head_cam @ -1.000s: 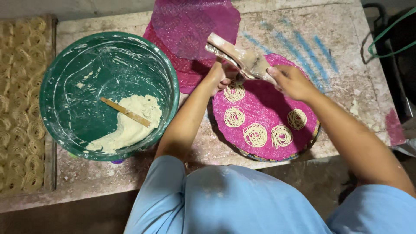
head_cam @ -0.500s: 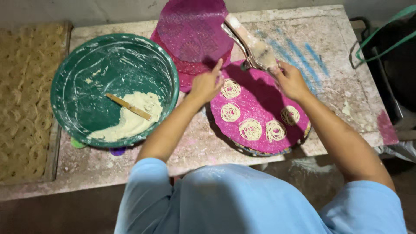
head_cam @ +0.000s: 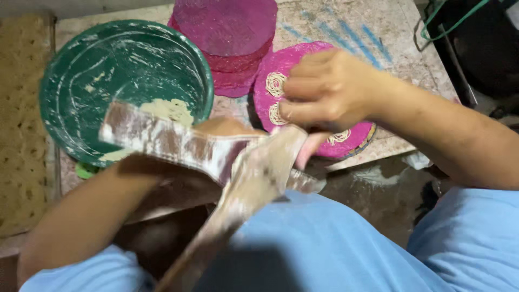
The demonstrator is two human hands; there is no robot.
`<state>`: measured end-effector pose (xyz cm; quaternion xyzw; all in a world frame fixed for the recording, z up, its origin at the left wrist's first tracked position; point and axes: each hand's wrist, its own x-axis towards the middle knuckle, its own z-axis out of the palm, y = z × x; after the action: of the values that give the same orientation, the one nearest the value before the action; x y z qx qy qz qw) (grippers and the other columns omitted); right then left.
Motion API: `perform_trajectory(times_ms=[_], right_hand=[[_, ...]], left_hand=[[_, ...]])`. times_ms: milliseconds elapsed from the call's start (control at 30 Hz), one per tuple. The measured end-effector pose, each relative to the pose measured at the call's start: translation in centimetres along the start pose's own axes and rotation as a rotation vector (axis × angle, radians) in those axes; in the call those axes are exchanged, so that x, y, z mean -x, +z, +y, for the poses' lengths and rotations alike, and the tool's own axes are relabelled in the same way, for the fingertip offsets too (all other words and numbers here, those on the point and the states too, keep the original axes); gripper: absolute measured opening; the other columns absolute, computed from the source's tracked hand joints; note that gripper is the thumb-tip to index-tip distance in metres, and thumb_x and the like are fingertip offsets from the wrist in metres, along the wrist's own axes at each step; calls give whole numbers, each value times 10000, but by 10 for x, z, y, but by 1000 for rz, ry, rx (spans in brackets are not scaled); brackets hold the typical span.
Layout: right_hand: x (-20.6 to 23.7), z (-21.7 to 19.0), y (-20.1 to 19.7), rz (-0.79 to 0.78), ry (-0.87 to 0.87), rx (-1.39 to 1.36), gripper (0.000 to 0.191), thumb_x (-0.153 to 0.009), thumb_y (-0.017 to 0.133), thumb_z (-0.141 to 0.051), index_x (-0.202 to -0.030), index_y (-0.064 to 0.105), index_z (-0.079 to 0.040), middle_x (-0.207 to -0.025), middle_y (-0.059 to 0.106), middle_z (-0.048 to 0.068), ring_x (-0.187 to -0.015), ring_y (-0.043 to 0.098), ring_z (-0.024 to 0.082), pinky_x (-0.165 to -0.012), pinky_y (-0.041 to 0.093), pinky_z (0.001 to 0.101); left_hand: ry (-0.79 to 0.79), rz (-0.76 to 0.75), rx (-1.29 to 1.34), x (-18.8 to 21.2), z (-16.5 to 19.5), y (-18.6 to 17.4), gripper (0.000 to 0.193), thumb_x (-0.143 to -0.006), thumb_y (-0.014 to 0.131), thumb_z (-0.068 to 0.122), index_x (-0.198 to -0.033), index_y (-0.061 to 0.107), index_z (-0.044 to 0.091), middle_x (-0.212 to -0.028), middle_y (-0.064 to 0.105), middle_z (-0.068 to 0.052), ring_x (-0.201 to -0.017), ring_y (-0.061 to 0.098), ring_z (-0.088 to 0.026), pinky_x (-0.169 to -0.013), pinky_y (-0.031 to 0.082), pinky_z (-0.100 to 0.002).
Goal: The person uses a manual noodle press to extrude dough into thin strands, forming small circular nests on a pink mat. The person repeatedly scoops dough from a green basin, presses it through the tool, and arranges the resulting noodles on the mat.
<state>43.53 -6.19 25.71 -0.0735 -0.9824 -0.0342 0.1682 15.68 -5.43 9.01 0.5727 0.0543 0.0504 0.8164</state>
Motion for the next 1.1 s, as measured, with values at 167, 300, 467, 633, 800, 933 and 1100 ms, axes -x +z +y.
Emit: perform_trajectory(times_ms=[167,300,467,633,800,933,1100], right_hand=[[-39,-32,48,-281,294,-929,403,-1042,571,-404,-913,641,-28,-735,607,120,-652,622,308,-601,440,443],[-70,-30,76,-182,302,-1221,342,-1044,576,-327,-1003,658,3,-852,695,133,-734,703,279,-653,505,400],[-85,-5,72,-127,298,-648,313,-960,654,-327,-930,632,-16,-753,604,127,-714,628,301,-634,466,426],[-114,39,79,-168,34,470,212,-817,784,-303,-953,680,-178,-745,621,-11,-707,643,191,-592,481,342],[-154,65,115,140,4,609,250,-807,777,-239,-1033,682,-191,-1064,681,35,-993,688,206,-851,537,365],[-165,50,207,167,658,222,358,-904,761,-198,-1237,688,-89,-1281,587,193,-1065,625,388,-899,519,454],[-177,47,351,-644,997,-123,234,-985,579,-255,-1058,722,-85,-1063,740,176,-969,730,352,-834,579,463]], left_hand=[[-106,-36,-3,80,-16,-1,483,-873,697,272,-1268,633,1,-1164,724,-165,-1057,677,-284,-911,540,-419],[-90,163,-40,144,-34,-33,463,-883,680,258,-1259,649,-10,-1193,727,-166,-1085,674,-277,-942,530,-418],[-65,635,-210,244,-39,-95,441,-894,659,239,-1247,669,-25,-1229,730,-168,-1121,669,-268,-980,518,-416],[-262,379,86,276,-33,-107,438,-946,590,237,-1243,695,-67,-1280,744,-166,-1168,659,-251,-1034,491,-406],[239,373,429,223,-67,-81,378,-896,627,180,-1219,630,-16,-1086,705,-130,-1067,653,-264,-947,558,-404],[408,1015,52,219,-78,-96,238,-990,654,116,-1190,632,-12,-992,665,-85,-857,636,-226,-757,543,-348],[433,1471,-655,224,-82,-106,287,-941,729,80,-1191,608,10,-1078,681,-96,-961,676,-237,-813,558,-349]])
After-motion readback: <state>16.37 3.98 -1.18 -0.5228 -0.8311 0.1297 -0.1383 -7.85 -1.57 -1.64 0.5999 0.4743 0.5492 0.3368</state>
